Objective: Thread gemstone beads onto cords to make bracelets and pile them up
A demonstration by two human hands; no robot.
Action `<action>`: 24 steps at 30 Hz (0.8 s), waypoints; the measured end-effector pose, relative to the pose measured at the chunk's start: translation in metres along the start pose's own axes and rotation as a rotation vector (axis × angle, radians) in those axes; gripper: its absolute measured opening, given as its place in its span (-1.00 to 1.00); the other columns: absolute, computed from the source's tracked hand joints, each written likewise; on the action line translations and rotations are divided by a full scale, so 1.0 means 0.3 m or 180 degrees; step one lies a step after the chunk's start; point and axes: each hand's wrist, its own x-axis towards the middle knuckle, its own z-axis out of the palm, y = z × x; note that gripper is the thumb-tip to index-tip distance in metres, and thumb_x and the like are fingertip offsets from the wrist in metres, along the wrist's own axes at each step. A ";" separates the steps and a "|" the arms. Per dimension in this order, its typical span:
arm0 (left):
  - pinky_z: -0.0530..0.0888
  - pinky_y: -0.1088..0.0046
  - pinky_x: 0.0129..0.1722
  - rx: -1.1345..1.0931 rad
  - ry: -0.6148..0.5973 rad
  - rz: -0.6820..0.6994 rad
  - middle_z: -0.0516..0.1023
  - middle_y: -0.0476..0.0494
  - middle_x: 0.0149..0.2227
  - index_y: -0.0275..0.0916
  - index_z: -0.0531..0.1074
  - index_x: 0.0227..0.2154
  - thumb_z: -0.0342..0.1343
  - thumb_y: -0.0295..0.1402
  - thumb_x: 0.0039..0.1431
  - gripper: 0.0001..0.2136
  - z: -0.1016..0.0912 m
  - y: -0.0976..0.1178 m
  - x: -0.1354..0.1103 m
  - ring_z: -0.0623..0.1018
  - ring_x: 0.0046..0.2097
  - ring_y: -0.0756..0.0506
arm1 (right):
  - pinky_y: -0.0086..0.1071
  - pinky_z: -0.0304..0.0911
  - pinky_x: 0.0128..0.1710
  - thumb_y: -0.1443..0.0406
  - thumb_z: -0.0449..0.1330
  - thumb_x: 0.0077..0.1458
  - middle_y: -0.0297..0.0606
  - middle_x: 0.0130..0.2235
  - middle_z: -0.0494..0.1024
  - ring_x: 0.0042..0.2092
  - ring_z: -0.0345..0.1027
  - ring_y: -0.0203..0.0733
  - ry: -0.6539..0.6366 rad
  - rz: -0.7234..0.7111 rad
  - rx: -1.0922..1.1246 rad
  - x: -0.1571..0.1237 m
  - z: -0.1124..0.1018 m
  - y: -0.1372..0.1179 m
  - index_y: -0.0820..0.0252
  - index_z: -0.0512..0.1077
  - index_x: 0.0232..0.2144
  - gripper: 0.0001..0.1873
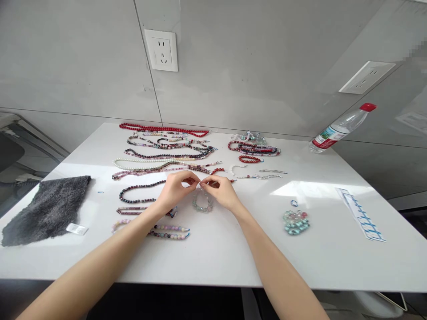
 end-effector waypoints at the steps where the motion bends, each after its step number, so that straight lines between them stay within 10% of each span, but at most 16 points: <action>1: 0.47 0.43 -0.27 0.0029 0.0000 0.0019 0.57 -0.05 -0.38 -0.21 0.51 -0.38 0.07 -0.55 0.12 -0.85 -0.001 0.002 0.000 0.52 -0.31 -0.04 | -0.29 0.27 -0.33 0.07 0.26 0.02 -0.23 -0.38 0.57 -0.36 0.35 -0.17 -0.0021 0.0000 0.0000 -0.001 0.001 -0.002 0.20 0.55 -0.39 -0.70; 24: 0.54 0.43 -0.23 -0.0176 0.0002 -0.0276 0.59 -0.04 -0.36 -0.22 0.51 -0.39 0.09 -0.56 0.08 -0.86 0.007 0.005 0.005 0.57 -0.30 -0.03 | -0.16 0.30 -0.04 0.13 0.26 0.03 -0.18 -0.22 0.64 -0.13 0.47 -0.01 -0.0131 0.0203 0.0295 0.000 -0.005 -0.005 0.19 0.61 -0.30 -0.73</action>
